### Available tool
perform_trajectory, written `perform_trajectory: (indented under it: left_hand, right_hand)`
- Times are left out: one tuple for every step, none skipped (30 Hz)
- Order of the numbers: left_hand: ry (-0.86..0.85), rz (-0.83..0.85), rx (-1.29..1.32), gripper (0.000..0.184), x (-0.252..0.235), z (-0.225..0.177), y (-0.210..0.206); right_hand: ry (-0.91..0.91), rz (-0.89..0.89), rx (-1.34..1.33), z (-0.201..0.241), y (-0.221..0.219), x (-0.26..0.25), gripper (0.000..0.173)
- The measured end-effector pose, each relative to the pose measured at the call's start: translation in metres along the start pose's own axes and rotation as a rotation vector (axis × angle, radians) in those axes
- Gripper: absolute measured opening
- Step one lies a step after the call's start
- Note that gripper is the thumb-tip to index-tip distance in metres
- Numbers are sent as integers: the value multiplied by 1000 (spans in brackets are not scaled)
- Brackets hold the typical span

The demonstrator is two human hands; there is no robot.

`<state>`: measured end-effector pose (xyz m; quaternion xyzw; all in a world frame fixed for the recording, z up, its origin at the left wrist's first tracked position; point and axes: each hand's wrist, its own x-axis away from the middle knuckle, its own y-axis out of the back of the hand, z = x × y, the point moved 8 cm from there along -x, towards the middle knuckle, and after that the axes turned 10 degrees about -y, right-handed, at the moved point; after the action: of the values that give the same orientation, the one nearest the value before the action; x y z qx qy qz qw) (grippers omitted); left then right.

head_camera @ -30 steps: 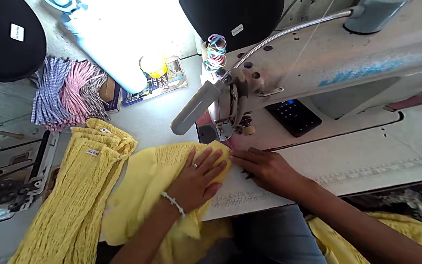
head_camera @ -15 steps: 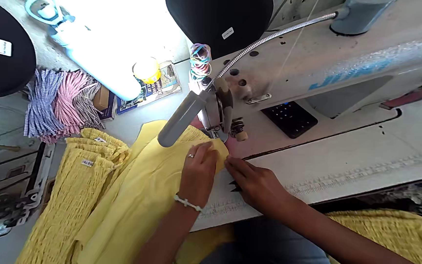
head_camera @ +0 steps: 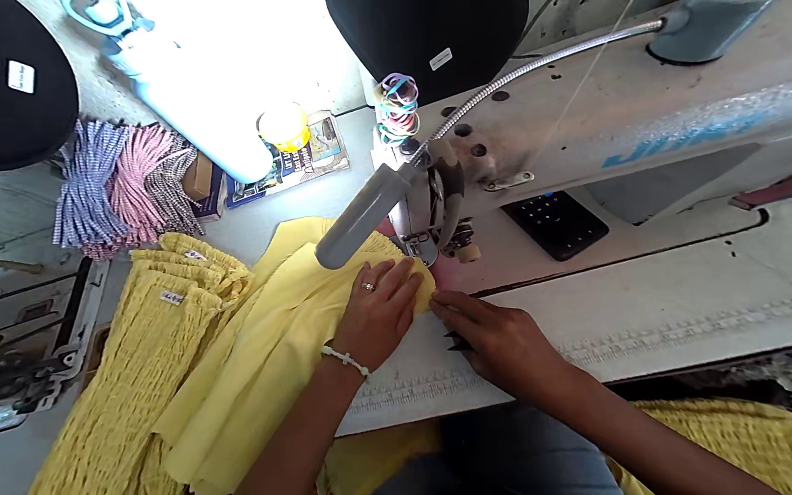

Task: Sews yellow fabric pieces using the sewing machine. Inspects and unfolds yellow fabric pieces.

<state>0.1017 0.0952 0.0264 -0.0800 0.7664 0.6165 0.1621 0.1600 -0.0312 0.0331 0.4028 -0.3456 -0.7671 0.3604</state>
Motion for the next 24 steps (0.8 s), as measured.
perform_trajectory:
  left_hand:
    - [-7, 0, -2, 35, -2, 2, -1]
    - [-15, 1, -8, 35, -4, 5, -2]
    - [-21, 5, -12, 36, -6, 7, -3]
    - [-26, 11, -15, 37, -7, 9, -4]
    - [-22, 25, -12, 39, -9, 9, -4]
    - [-10, 43, -4, 40, -11, 9, -4]
    - [7, 58, 6, 41, -13, 8, -3]
    - [23, 64, 14, 41, -15, 7, -2]
    - [34, 61, 17, 41, -16, 6, -1]
    - [39, 54, 23, 40, -16, 5, -1]
    - [37, 42, 26, 40, -14, 2, -1]
    - [31, 29, 25, 40, -11, 0, -2]
    - [24, 15, 21, 40, -8, -2, -2]
    - [19, 8, 17, 40, -6, -3, -2]
    - [19, 10, 13, 41, -4, -4, -2]
    - [21, 8, 8, 41, -4, -3, -3]
    - [20, 2, -4, 41, -6, -1, -3]
    - [21, 5, -15, 42, -7, 1, -4]
    - [25, 12, -18, 43, -9, 4, -5]
    - [27, 21, -13, 43, -11, 6, -5]
    - [25, 26, -8, 43, -13, 8, -5]
    - [23, 30, -5, 43, -14, 10, -5]
    - [20, 33, -3, 43, -15, 11, -5]
    - [20, 34, -2, 43, -15, 11, -5]
  right_hand:
    - [-5, -2, 10, -2, 0, -2, 37]
    - [-8, -5, 20, -3, 0, -3, 38]
    - [-7, -11, 32, -4, 0, -5, 38]
    - [-2, -15, 43, -5, -1, -6, 37]
    - [4, -16, 51, -5, -1, -7, 37]
    - [10, -16, 55, -5, -2, -8, 36]
    - [13, -14, 57, -5, -2, -8, 36]
    - [16, -9, 57, -4, -3, -8, 35]
    - [22, -11, 53, -3, -2, -7, 34]
    - [33, -15, 46, -2, -1, -7, 32]
    - [46, -20, 44, 1, 0, -5, 31]
    - [56, -22, 48, 3, 1, -3, 29]
    - [63, -26, 54, 5, 1, 0, 29]
    - [65, -35, 55, 6, 1, 1, 29]
    - [59, -40, 49, 5, 2, 2, 30]
    - [47, -38, 36, 4, 2, 2, 30]
    - [33, -30, 21, 1, 2, 0, 30]
    - [20, -22, 9, -1, 2, -3, 30]
    - [12, -18, 1, -3, 2, -5, 31]
    - [6, -16, -1, -4, 1, -6, 31]
    - [2, -17, 2, -4, 0, -7, 32]
    - [-1, -23, 6, -4, 0, -7, 32]
    - [-2, -29, 14, -4, 0, -7, 33]
    - [0, -35, 21, -3, 0, -7, 34]
